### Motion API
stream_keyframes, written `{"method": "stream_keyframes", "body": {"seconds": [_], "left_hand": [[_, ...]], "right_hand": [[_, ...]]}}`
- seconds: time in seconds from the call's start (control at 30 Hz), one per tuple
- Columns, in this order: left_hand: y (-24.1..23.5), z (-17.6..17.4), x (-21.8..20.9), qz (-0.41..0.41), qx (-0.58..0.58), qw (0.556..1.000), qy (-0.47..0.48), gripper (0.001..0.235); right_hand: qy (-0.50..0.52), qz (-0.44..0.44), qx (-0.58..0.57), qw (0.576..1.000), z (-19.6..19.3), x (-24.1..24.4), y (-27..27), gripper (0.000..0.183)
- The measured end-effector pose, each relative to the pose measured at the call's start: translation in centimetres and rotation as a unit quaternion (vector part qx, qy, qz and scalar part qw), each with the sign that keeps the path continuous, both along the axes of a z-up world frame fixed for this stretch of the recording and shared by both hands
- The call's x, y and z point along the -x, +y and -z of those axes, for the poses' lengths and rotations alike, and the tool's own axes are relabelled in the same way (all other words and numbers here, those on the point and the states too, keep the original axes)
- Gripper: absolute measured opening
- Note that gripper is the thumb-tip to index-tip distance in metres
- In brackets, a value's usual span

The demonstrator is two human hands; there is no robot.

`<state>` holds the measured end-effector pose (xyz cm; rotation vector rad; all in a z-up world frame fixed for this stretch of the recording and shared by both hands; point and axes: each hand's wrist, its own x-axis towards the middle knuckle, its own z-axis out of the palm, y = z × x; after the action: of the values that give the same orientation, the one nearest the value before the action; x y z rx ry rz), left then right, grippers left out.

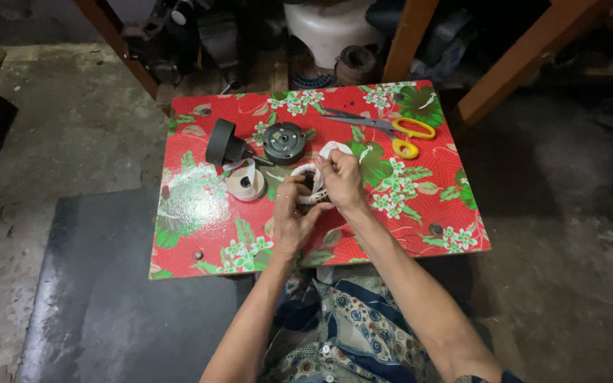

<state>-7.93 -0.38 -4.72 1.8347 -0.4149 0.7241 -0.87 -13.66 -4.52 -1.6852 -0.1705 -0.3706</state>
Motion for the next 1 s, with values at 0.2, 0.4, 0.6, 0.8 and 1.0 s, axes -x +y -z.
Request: {"method": "stream_keyframes", "body": {"seconds": [0.2, 0.4, 0.6, 0.8, 1.0], "left_hand": [[-0.4, 0.6, -0.2, -0.011, 0.035, 0.999, 0.005, 0.058], [-0.1, 0.9, -0.7, -0.002, 0.022, 1.000, -0.014, 0.052], [0.0, 0.6, -0.5, 0.002, 0.024, 1.000, -0.014, 0.050], [0.0, 0.3, -0.3, 0.001, 0.031, 0.999, 0.007, 0.051], [0.0, 0.4, -0.4, -0.001, 0.025, 1.000, -0.007, 0.051]], "right_hand": [[0.048, -0.063, -0.206, 0.975, 1.5, -0.8, -0.2, 0.027], [0.094, -0.085, -0.264, 0.956, 2.7, -1.6, -1.1, 0.027], [0.097, -0.088, -0.289, 0.948, 3.3, -2.0, -1.5, 0.027], [0.111, -0.072, -0.301, 0.944, 3.6, -2.4, -1.5, 0.025], [0.127, -0.064, -0.307, 0.941, 3.4, -2.5, -1.6, 0.022]]}}
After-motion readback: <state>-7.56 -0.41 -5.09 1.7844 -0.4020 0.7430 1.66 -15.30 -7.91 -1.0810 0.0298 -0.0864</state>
